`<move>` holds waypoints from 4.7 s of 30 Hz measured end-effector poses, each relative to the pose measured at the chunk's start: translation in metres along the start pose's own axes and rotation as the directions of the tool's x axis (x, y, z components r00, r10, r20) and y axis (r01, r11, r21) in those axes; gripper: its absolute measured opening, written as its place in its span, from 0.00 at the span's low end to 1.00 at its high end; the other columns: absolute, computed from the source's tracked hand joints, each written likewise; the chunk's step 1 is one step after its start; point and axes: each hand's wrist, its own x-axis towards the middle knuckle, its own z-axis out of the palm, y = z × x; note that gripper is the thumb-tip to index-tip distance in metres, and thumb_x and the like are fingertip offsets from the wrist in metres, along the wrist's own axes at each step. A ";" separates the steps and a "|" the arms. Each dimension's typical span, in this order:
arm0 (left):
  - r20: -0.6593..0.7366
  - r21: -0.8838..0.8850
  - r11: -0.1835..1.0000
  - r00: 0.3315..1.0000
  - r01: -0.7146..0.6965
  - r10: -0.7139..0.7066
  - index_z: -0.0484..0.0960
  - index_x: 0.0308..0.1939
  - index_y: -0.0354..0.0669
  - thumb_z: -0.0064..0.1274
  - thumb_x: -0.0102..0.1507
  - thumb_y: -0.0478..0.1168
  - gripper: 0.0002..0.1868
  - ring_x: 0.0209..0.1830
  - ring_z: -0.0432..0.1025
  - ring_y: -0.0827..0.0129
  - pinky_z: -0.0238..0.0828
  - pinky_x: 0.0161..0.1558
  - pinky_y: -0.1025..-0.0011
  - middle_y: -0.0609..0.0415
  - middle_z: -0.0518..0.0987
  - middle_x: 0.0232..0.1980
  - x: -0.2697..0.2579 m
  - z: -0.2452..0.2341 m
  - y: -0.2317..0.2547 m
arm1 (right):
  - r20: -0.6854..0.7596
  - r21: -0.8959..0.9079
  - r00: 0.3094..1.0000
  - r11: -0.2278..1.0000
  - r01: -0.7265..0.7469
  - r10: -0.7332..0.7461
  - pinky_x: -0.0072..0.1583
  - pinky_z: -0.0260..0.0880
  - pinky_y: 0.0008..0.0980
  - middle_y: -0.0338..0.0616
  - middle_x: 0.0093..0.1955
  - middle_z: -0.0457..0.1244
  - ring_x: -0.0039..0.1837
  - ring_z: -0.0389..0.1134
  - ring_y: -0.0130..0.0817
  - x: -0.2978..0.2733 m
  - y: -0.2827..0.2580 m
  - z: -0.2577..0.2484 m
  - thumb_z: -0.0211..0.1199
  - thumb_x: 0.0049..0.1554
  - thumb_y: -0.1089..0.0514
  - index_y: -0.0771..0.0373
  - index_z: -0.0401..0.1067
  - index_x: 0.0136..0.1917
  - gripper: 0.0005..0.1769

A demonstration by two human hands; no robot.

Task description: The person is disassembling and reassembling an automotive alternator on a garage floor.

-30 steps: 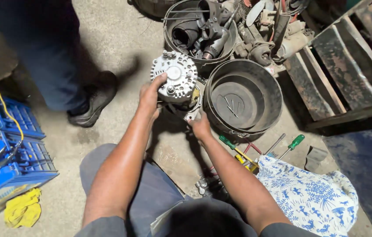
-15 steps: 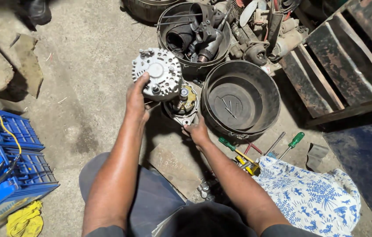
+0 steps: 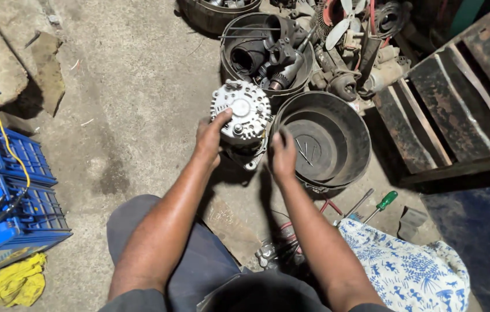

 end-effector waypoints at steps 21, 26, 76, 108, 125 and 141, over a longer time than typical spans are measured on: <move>-0.053 0.122 0.988 0.994 0.098 -0.092 0.62 0.63 0.20 0.67 0.55 0.48 0.44 0.48 0.80 0.56 0.83 0.46 0.65 0.31 0.79 0.54 0.012 0.008 -0.029 | 0.433 0.638 0.888 0.645 -0.421 0.152 0.72 0.66 0.41 0.51 0.70 0.65 0.70 0.67 0.41 0.048 -0.055 0.017 0.41 0.67 0.30 0.68 0.64 0.73 0.42; -0.059 0.188 0.967 0.985 0.172 -0.164 0.55 0.67 0.21 0.65 0.57 0.49 0.48 0.51 0.80 0.54 0.83 0.49 0.65 0.29 0.77 0.56 0.011 0.008 -0.025 | 0.403 0.581 0.877 0.667 -0.467 0.263 0.71 0.67 0.41 0.52 0.70 0.65 0.70 0.67 0.40 0.047 -0.054 0.016 0.40 0.64 0.28 0.67 0.64 0.72 0.43; -0.132 0.616 0.757 0.976 0.218 -0.173 0.87 0.44 0.29 0.57 0.57 0.67 0.39 0.40 0.85 0.61 0.80 0.43 0.66 0.43 0.88 0.41 0.034 -0.002 -0.031 | 0.437 0.580 0.843 0.619 -0.530 0.313 0.73 0.67 0.44 0.54 0.71 0.64 0.71 0.67 0.45 0.066 -0.021 0.018 0.47 0.64 0.31 0.68 0.63 0.73 0.42; -0.170 0.758 0.628 0.983 0.176 -0.071 0.84 0.44 0.24 0.57 0.57 0.64 0.38 0.43 0.83 0.53 0.76 0.49 0.62 0.36 0.86 0.43 0.030 -0.003 -0.030 | 0.545 0.474 0.781 0.657 -0.586 0.304 0.74 0.64 0.43 0.53 0.72 0.63 0.73 0.65 0.43 0.072 -0.006 0.015 0.39 0.64 0.28 0.67 0.62 0.75 0.45; -0.143 0.683 0.707 0.983 0.183 -0.116 0.82 0.43 0.20 0.57 0.60 0.57 0.33 0.41 0.83 0.57 0.77 0.45 0.64 0.36 0.86 0.42 0.030 -0.010 -0.029 | 0.427 0.457 0.898 0.832 -0.315 0.105 0.69 0.53 0.36 0.54 0.85 0.44 0.75 0.51 0.43 -0.003 0.051 0.001 0.62 0.50 0.65 0.62 0.35 0.86 0.57; -0.153 0.639 0.754 0.986 0.150 -0.067 0.80 0.47 0.22 0.56 0.63 0.57 0.33 0.34 0.74 0.66 0.72 0.38 0.66 0.44 0.82 0.40 0.035 -0.025 -0.045 | 0.343 0.371 0.937 0.908 -0.194 0.060 0.82 0.43 0.40 0.59 0.84 0.46 0.84 0.46 0.44 -0.023 0.038 0.026 0.68 0.52 0.75 0.64 0.35 0.84 0.58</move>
